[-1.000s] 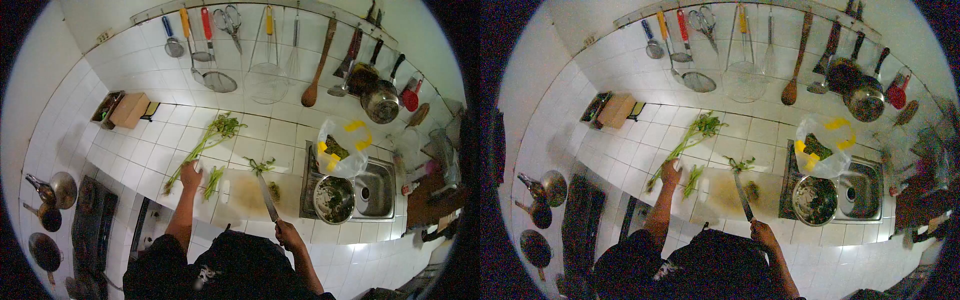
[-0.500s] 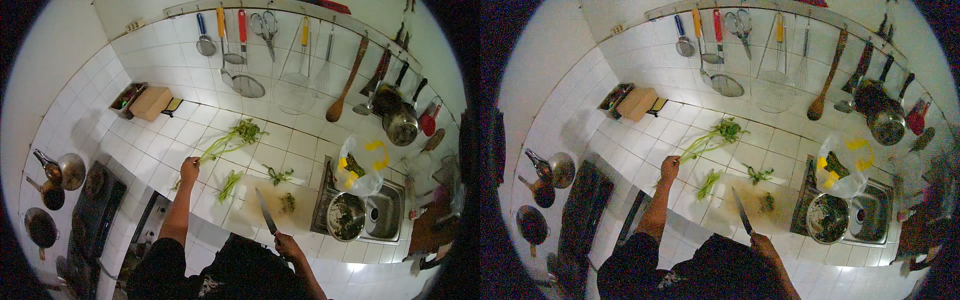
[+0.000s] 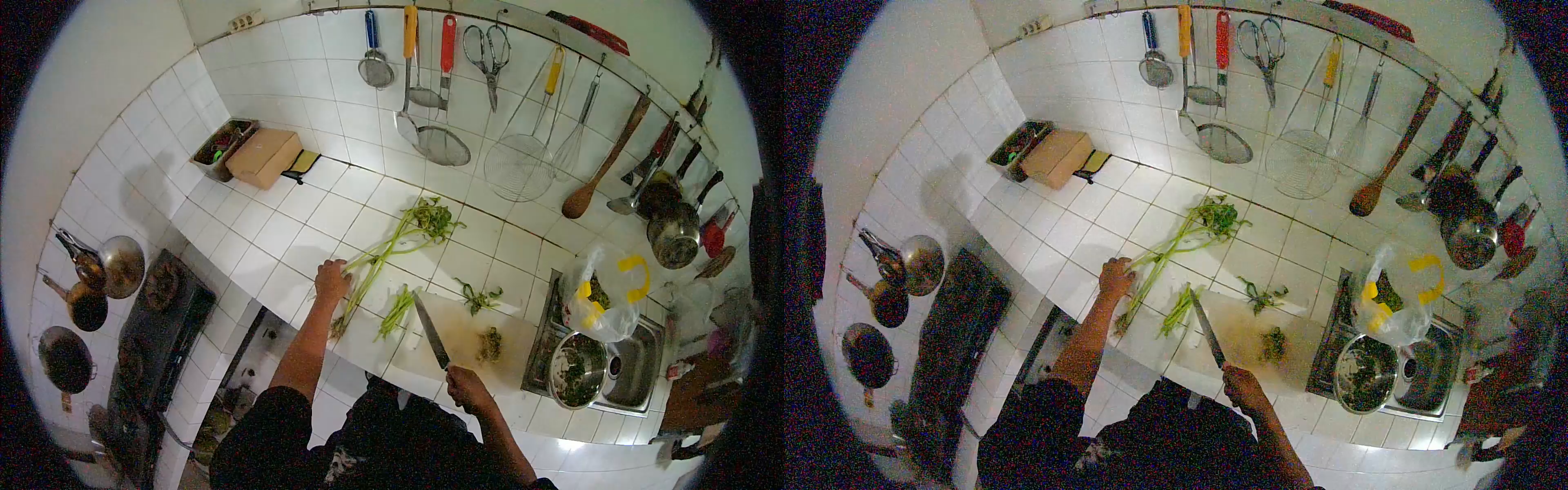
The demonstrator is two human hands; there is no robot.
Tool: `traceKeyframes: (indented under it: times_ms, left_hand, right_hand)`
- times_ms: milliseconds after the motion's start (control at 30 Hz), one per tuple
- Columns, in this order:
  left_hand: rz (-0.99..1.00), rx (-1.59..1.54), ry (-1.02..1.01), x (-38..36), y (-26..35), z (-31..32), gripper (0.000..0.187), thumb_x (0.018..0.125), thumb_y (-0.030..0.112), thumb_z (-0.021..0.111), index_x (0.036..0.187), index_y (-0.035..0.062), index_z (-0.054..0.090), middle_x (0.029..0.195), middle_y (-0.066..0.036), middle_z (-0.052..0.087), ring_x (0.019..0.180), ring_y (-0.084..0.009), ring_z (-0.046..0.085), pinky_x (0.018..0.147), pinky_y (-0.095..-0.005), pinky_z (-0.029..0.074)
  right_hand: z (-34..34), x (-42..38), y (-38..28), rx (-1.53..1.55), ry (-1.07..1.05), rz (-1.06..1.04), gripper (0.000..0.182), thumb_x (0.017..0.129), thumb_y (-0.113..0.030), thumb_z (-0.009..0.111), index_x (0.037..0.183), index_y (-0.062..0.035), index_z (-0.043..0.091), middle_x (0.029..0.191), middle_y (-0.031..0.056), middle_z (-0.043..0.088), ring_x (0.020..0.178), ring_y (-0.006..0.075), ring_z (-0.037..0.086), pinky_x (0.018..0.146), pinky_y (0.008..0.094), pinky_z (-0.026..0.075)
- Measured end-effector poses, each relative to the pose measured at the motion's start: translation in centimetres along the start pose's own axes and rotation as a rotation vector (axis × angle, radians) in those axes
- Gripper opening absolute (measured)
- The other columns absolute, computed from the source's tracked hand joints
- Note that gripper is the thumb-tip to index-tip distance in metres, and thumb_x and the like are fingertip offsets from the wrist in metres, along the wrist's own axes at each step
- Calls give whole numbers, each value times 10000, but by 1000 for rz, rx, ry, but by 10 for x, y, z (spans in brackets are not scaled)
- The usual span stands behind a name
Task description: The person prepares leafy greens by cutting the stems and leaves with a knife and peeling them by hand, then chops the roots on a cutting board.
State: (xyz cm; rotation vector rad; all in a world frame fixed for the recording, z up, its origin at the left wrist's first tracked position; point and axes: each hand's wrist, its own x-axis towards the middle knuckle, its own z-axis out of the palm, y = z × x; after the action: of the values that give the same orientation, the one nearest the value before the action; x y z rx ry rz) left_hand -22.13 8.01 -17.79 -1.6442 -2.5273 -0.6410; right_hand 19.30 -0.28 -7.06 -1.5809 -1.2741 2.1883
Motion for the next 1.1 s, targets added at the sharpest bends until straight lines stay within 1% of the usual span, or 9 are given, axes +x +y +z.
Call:
traceKeyframes:
  times_ms: [67,267,467,700,767,900,933,1033,1100]
  left_hand:
    - [-124,-83,-157,6,-9,13,227,720,234,724,913,118,693,974,-112,651,868,-299,624,775,-415,517]
    - [-194,-414,-234,12,-30,34,238,724,263,738,897,101,711,806,-91,699,768,-218,663,741,-334,518]
    - [-311,-764,-357,15,-22,8,243,795,226,708,953,42,705,836,-64,703,754,-130,633,720,-277,496]
    - [-334,-933,-351,3,11,-33,215,855,154,650,1009,7,681,909,-73,699,822,-138,620,751,-283,491]
    - [-198,-974,-362,-8,22,-38,225,872,144,633,1041,-1,671,919,-70,693,847,-137,613,779,-280,488]
    - [-239,-901,-547,-28,50,-53,229,879,152,632,1059,15,666,972,-77,691,895,-149,621,817,-293,489]
    - [-132,-986,-475,-32,50,-47,221,863,177,651,998,4,673,908,-80,683,858,-171,624,796,-297,485]
    - [-110,-892,-303,-40,45,-38,193,852,169,647,959,13,682,906,-106,668,847,-230,629,820,-344,479]
    - [5,-710,-165,-40,28,-18,266,803,174,685,1034,43,666,1008,-134,641,957,-285,592,842,-393,468]
  right_hand:
    - [7,11,1,-98,21,-28,434,954,-511,415,740,-135,449,545,-17,395,419,104,334,395,272,297]
    - [26,34,-20,-179,13,0,455,946,-537,419,763,-123,470,570,-26,420,423,94,362,382,275,305]
    - [53,88,-39,-214,-8,-96,447,943,-522,449,766,-112,476,569,-22,422,419,86,354,380,264,304]
    - [87,150,-97,-120,19,-305,394,896,-450,585,772,-85,500,567,-17,439,413,89,382,378,269,323]
    - [96,181,-110,-85,29,-305,381,883,-431,608,770,-81,508,563,-14,441,413,92,388,377,271,325]
    - [108,219,-127,108,42,-244,334,848,-365,667,766,-71,531,559,-8,452,415,95,394,371,272,321]
    - [111,228,-127,125,62,-214,308,831,-330,685,757,-70,538,562,-5,458,415,94,388,370,268,318]
    - [107,239,-123,155,43,-251,266,826,-287,681,744,-75,542,571,-5,463,419,95,390,372,266,323]
    - [106,236,-129,132,79,-214,223,824,-241,667,729,-81,544,563,-11,453,421,97,385,373,271,327]
